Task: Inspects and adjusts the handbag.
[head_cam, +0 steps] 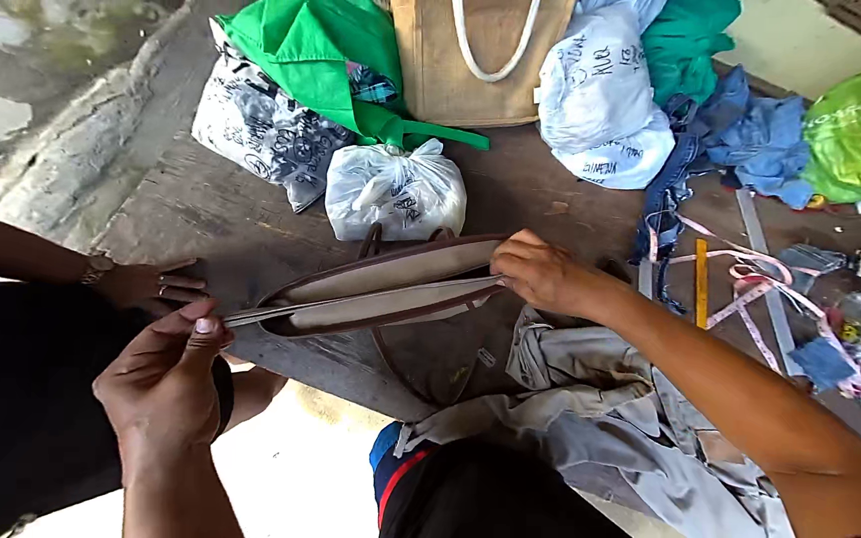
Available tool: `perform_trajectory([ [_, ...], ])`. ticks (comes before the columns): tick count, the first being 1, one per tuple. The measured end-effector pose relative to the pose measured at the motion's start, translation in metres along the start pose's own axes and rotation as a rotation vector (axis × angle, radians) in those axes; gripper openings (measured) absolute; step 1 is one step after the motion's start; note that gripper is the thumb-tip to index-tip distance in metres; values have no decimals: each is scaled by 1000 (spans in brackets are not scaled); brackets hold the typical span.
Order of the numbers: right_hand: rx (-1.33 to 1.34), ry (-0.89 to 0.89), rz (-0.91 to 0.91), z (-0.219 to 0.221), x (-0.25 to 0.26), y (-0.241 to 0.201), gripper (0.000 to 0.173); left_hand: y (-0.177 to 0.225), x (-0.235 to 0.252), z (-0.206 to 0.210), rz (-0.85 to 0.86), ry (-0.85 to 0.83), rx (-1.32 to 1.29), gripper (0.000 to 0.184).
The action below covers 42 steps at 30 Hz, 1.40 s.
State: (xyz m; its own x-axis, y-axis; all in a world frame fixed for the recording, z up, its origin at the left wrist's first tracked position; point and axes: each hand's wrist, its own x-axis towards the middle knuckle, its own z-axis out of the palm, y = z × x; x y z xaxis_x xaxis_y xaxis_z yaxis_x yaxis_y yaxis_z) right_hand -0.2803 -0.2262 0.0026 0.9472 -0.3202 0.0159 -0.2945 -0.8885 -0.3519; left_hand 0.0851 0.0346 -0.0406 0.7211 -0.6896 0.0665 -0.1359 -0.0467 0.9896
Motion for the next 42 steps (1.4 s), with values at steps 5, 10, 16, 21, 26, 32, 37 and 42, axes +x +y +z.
perform_trajectory([
  [5,62,21,17,7,-8,5,16,-1,4,2,-32,37,20,16],
  [10,351,20,165,-9,-5,4,30,4,9,11,-112,95,47,13],
  [16,379,135,188,-10,-3,3,25,7,15,14,-127,116,35,12],
  [21,76,431,-37,23,-21,3,11,9,10,11,-72,108,67,19],
  [26,-169,593,-216,49,-37,5,12,4,0,8,-6,119,75,23],
  [32,-207,618,-239,60,-45,7,13,6,-5,13,10,133,66,21],
  [37,-209,621,-230,61,-45,6,12,9,-4,13,-14,143,47,22],
  [42,-155,608,-211,62,-51,9,14,16,-6,19,-40,124,61,24],
])
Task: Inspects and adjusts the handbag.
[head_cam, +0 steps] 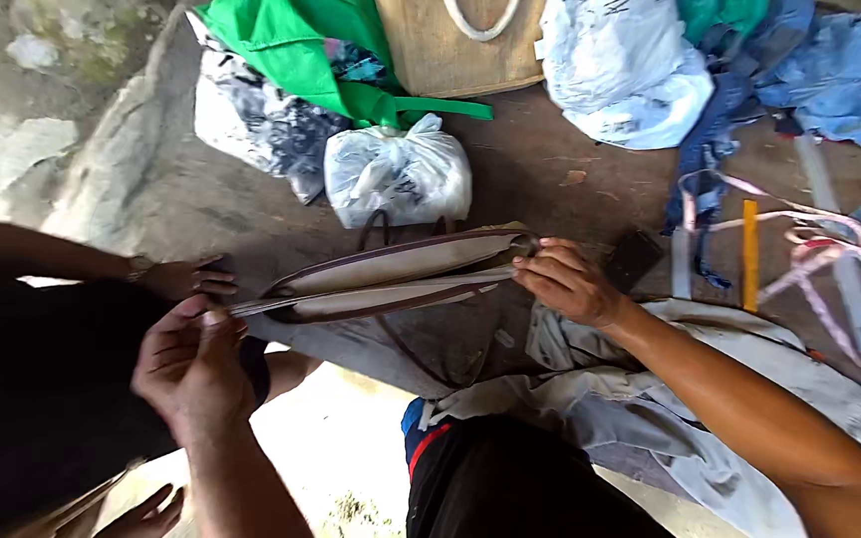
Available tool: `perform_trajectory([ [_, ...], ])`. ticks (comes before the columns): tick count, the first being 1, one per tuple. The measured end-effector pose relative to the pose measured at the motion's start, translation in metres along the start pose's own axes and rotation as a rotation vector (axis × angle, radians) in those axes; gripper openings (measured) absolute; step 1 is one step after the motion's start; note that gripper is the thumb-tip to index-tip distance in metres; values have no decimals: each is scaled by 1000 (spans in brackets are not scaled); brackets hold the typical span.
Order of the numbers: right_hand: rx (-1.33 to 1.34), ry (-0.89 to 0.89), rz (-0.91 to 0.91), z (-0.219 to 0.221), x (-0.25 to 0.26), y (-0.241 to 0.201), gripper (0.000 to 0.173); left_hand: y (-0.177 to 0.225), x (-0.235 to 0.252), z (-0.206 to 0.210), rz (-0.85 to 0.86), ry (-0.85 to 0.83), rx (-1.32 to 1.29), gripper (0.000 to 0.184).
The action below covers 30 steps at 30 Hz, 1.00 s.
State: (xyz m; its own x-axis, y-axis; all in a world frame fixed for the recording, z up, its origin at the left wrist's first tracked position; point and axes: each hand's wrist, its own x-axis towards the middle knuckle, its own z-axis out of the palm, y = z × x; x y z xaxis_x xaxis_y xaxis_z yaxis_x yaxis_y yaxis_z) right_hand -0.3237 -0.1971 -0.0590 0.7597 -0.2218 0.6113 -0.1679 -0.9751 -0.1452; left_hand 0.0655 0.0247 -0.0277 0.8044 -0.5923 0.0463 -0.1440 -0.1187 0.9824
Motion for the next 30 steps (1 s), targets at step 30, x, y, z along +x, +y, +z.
perform_trajectory([
  [30,44,-6,34,-1,18,-12,8,57,22,194,1578,-1091,749,16],
])
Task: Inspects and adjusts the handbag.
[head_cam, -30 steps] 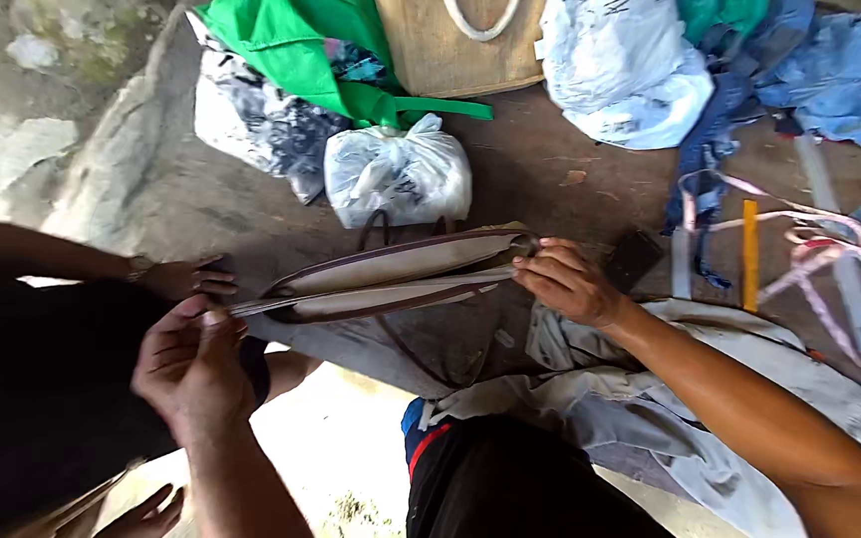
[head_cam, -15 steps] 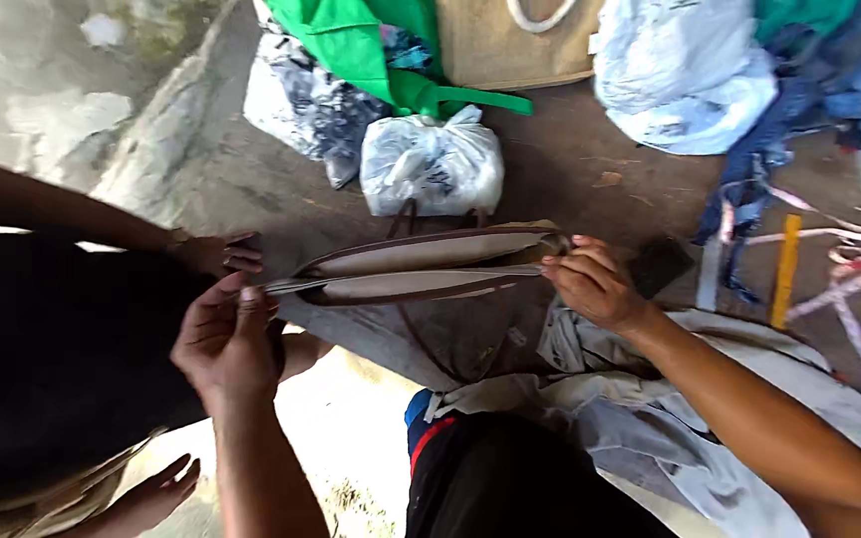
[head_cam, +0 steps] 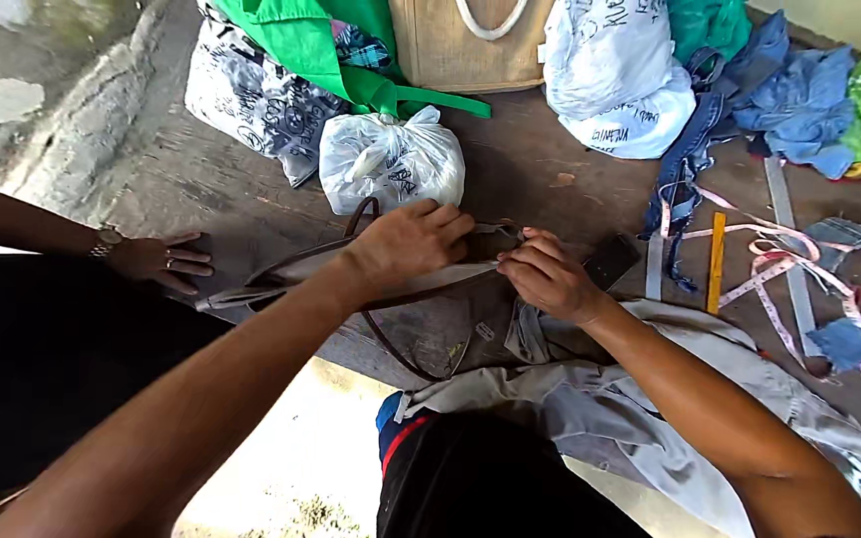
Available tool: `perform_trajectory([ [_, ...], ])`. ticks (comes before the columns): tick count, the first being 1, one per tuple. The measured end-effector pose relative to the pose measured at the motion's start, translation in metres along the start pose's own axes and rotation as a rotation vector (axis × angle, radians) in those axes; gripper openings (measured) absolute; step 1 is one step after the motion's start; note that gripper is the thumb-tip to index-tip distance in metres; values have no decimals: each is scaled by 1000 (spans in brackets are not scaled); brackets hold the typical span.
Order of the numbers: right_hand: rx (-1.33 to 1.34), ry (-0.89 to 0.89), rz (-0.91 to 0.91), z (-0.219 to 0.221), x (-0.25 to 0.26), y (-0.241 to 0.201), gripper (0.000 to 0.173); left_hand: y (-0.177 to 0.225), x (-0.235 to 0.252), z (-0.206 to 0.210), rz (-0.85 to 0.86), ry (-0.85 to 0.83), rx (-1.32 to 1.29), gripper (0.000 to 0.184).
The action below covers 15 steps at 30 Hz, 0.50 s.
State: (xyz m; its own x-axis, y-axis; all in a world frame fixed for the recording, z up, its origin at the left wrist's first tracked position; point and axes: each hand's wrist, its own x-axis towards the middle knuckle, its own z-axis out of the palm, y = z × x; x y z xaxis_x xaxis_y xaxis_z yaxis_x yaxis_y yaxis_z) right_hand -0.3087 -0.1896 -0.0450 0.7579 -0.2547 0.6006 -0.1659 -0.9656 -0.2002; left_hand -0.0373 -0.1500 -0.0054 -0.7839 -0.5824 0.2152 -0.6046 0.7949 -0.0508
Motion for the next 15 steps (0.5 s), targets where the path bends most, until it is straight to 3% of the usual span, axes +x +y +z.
perform_trajectory([
  [3,-5,1,3,-1,-1,-2,9,-7,-1,8,92,-2,134,21],
  [6,-2,20,2,-1,1,-2,8,-2,-1,9,75,25,206,24],
  [9,31,47,9,0,1,-1,8,7,-7,-1,-47,67,100,19],
  [15,82,156,83,9,-3,0,5,25,-10,7,-377,173,-39,30],
])
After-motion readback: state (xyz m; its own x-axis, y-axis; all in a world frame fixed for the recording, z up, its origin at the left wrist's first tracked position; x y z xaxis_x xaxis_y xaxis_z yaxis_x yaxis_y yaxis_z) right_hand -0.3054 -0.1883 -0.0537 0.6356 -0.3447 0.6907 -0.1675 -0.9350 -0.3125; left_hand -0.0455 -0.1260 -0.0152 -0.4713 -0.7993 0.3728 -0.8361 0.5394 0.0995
